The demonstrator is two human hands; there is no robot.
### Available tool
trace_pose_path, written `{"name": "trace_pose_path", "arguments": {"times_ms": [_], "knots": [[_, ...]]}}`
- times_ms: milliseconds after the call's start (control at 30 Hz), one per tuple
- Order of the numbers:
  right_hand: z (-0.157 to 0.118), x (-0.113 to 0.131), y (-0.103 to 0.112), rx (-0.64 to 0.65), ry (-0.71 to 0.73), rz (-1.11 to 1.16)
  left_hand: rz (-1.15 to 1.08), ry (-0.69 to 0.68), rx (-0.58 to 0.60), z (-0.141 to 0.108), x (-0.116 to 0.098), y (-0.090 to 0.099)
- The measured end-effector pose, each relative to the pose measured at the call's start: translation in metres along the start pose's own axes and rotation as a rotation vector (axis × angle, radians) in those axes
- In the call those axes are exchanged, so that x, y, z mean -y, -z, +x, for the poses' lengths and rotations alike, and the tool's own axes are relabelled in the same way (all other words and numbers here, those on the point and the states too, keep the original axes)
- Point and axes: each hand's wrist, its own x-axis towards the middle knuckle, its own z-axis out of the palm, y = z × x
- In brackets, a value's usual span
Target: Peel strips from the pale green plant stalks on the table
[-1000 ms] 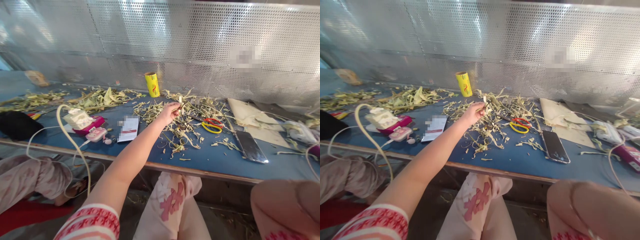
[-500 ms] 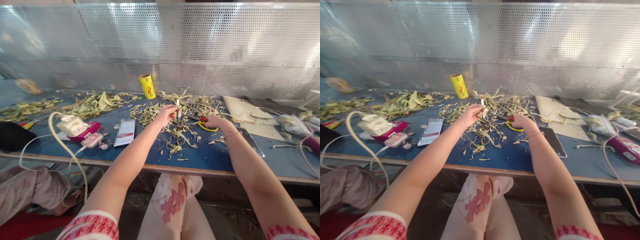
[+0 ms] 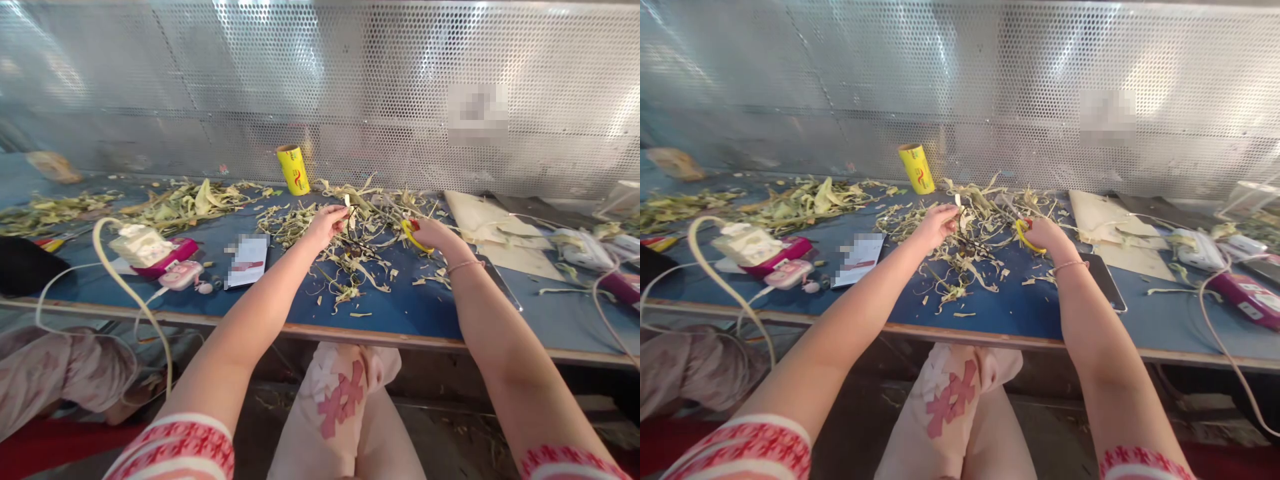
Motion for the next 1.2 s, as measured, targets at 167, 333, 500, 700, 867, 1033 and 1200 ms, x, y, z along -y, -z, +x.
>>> {"name": "trace_pose_path", "arguments": {"times_ms": [167,333,500,700,867,1033,1200], "knots": [[0.002,-0.003,-0.002,-0.271,-0.022,0.18,0.065,-0.111,-0.128,0.01,0.006,0.008],[-0.006,0.008,-0.005,-0.295,0.082,0.229,0.082,-0.213,-0.205,0.015,0.009,0.011],[-0.018,0.031,-0.004,-0.322,0.17,0.114,0.102,-0.257,-0.21,0.013,0.009,0.008],[-0.028,0.047,0.004,-0.332,0.118,0.005,0.111,-0.31,-0.213,0.013,0.01,0.009],[-0.032,0.05,0.008,-0.331,0.096,0.017,0.122,-0.351,-0.22,0.013,0.01,0.009],[-0.032,0.051,0.009,-0.345,0.074,0.018,0.139,-0.348,-0.212,0.011,0.01,0.008],[-0.032,0.051,0.009,-0.344,0.069,0.031,0.159,-0.337,-0.222,0.009,0.009,0.005]]}}
